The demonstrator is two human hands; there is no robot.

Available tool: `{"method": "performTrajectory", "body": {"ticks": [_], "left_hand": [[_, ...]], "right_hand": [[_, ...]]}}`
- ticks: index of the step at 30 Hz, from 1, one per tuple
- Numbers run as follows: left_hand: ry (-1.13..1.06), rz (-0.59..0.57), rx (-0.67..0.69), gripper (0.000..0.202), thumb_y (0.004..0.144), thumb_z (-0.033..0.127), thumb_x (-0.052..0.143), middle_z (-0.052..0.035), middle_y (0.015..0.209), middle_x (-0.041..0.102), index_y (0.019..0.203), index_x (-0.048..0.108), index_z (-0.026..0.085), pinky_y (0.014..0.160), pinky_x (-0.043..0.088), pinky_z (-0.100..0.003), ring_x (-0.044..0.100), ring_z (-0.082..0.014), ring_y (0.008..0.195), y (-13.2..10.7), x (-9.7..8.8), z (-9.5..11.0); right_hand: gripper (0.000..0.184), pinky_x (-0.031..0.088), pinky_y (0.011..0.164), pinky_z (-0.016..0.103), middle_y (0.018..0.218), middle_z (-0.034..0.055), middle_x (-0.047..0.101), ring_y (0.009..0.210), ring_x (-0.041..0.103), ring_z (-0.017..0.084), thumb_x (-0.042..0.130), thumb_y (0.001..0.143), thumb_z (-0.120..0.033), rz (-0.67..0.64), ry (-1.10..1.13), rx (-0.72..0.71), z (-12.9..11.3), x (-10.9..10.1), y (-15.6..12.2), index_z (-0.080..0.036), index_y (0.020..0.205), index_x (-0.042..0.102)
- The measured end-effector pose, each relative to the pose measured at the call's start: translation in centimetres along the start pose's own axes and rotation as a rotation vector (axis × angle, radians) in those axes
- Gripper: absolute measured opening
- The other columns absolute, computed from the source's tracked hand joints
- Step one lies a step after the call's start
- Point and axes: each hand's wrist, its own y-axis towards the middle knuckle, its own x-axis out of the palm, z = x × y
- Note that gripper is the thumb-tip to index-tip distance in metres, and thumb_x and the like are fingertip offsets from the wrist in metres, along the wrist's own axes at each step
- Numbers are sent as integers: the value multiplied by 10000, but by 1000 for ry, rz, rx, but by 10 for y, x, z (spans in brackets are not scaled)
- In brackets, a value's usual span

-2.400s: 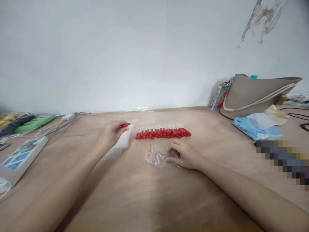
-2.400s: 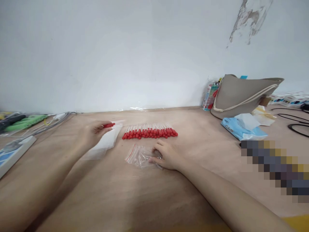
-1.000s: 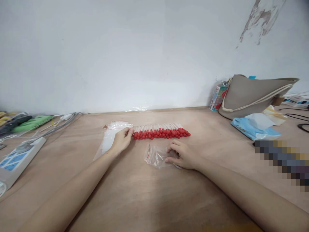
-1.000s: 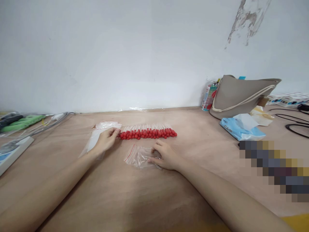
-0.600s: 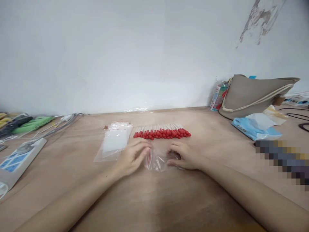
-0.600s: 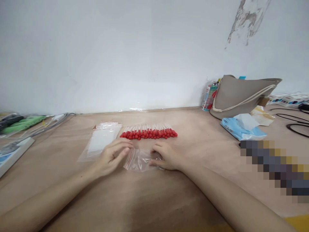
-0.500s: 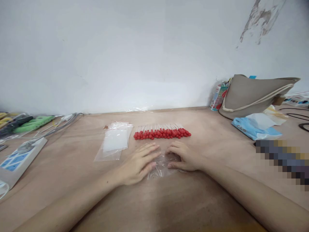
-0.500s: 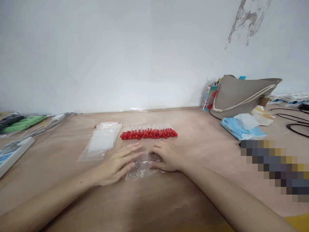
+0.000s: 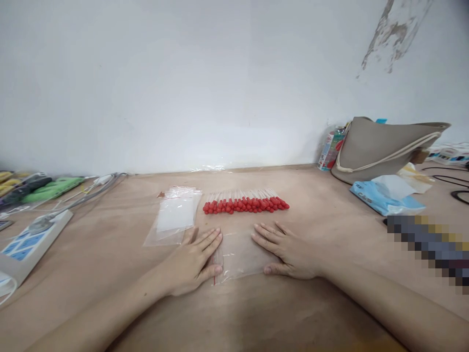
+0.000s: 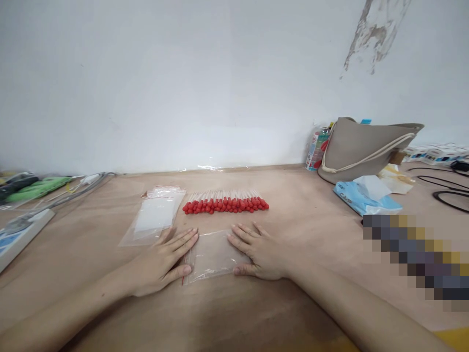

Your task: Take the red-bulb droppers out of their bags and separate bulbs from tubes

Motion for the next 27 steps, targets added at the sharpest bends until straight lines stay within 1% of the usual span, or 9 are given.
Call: {"method": "performTrajectory", "body": {"ticks": [4,7,11,14,16,18,23,25,27], "left_hand": [[-116,183,-126,393,893,397,322,-99,1189,553,1131,548,180,979,312,-391,476,-228,1125,9,-3,3],[-280,225,-240,255,823,387,461,-47,900,628,914,586,183,732,436,-302,576,-181,813,27,-7,6],[-521,83,-338,267,621,318,674,16,708,576,803,550,168,558,392,-224,533,-141,644,45,-10,6],[-692,-122,-244,147,660,272,626,19,675,584,750,592,161,563,391,-213,534,-130,630,45,-15,3],[-771,-94,-188,162,714,292,576,3,739,621,808,629,171,613,411,-225,560,-141,685,38,-20,-4],[-822,152,-245,249,728,323,571,-8,813,636,929,625,186,641,427,-232,573,-144,720,29,-25,-16],[-830,1081,-604,319,653,313,629,20,763,561,940,563,189,544,435,-201,520,-77,551,7,-26,-71],[-836,1225,-758,314,629,258,618,29,735,522,918,521,185,531,450,-214,535,-86,542,0,-18,-93],[-739,1176,-904,313,613,211,596,27,716,506,906,491,176,516,457,-242,536,-104,522,-7,-7,-109]], "right_hand": [[734,101,1032,554,1437,124,116,1310,140,304,361,806,-598,8,26,5,-1,-2,1,-228,1391,115],[730,85,1034,553,1441,108,116,1313,137,296,368,799,-606,-5,50,18,-1,-4,1,-248,1388,128],[704,88,1043,524,1442,87,153,1311,166,274,368,796,-612,-17,66,29,-1,-8,-1,-267,1379,179],[647,133,1039,497,1423,88,237,1286,237,263,356,813,-591,22,46,42,-2,-10,-2,-269,1363,247],[579,169,1029,483,1400,85,294,1261,279,256,329,844,-548,57,31,45,-3,-9,-3,-270,1350,287],[532,194,1018,474,1380,82,332,1244,301,250,304,867,-509,79,18,39,-2,-8,-4,-266,1340,312],[518,223,1002,469,1358,91,362,1219,327,254,303,871,-496,102,11,39,-2,-5,-3,-258,1330,336],[516,221,1004,466,1357,94,362,1217,331,251,299,874,-493,99,7,38,-2,-6,-3,-255,1330,336],[513,219,1007,463,1357,94,363,1216,335,247,298,875,-490,99,7,37,-3,-7,-3,-254,1329,339]]}}
